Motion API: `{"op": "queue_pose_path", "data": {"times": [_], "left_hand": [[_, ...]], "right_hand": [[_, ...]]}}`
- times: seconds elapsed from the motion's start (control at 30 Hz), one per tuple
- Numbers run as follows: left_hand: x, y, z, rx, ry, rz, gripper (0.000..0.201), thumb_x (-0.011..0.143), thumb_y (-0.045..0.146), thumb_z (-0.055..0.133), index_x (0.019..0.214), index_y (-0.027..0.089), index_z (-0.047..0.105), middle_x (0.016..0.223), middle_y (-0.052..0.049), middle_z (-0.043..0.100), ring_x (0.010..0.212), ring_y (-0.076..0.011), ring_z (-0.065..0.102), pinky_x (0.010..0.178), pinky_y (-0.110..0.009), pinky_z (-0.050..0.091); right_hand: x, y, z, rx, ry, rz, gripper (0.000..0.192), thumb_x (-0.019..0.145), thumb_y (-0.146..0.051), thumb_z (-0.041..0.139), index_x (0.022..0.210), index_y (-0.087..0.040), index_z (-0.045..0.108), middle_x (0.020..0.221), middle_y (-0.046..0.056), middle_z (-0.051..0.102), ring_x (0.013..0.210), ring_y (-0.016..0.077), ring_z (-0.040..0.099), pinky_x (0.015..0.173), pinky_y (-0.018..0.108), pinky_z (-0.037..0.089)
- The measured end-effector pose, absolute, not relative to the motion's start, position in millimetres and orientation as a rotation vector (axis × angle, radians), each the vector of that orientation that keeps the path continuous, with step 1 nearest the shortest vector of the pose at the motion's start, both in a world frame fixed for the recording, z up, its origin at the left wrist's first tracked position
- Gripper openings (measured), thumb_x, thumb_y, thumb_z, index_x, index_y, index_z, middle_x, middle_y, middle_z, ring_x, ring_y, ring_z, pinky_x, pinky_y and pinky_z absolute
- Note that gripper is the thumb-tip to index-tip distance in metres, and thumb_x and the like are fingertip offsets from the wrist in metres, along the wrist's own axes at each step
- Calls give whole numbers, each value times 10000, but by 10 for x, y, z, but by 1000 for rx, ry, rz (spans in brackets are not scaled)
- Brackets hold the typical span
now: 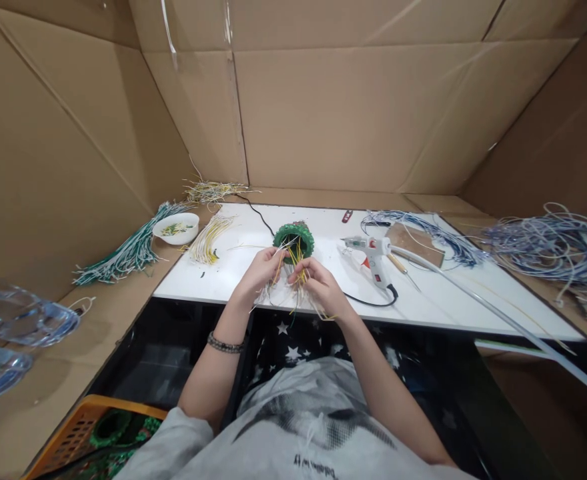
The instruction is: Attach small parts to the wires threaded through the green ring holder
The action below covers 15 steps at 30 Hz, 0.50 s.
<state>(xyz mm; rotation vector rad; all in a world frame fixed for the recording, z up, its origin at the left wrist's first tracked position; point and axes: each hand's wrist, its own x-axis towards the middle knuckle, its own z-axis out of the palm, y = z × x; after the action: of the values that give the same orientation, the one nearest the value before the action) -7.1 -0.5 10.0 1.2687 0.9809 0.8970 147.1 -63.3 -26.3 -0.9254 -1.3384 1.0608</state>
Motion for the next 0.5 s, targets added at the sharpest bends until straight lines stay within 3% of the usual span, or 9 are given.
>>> {"op": "queue_pose_path", "data": {"times": [0.1, 0.23, 0.37, 0.5], "left_hand": [[-76, -29, 129, 1266, 993, 856, 215, 954, 281, 652, 783, 174, 577, 534, 97, 338, 391, -38, 225, 413, -210, 154], [-84, -55, 145, 1274, 1007, 836, 300, 883, 326, 725, 704, 220, 509, 528, 69, 360, 403, -55, 217, 424, -248, 131], [-80, -45, 132, 1283, 1058, 836, 245, 862, 420, 720, 746, 256, 581, 519, 39, 398, 413, -90, 230, 435, -276, 151], [-78, -13, 123, 1247, 1057, 826, 272, 867, 437, 695, 723, 253, 558, 518, 50, 345, 407, -83, 194, 448, -284, 120]], "right_hand": [[1464, -655, -206, -946, -1236, 1112, 133, 761, -332, 625, 848, -236, 592, 744, -3, 717, 674, 183, 646, 722, 344, 516], [1442, -665, -174, -1026, -1151, 1079, 300, 781, -472, 747, 779, -228, 571, 695, -9, 691, 575, 154, 621, 639, 321, 518], [1416, -655, -193, -1045, -1120, 1070, 318, 731, -447, 797, 768, -229, 569, 696, -23, 672, 579, 141, 614, 603, 301, 536], [1416, -641, -222, -1059, -1056, 1031, 297, 691, -396, 802, 799, -231, 581, 722, -51, 619, 586, 126, 592, 571, 284, 540]]}}
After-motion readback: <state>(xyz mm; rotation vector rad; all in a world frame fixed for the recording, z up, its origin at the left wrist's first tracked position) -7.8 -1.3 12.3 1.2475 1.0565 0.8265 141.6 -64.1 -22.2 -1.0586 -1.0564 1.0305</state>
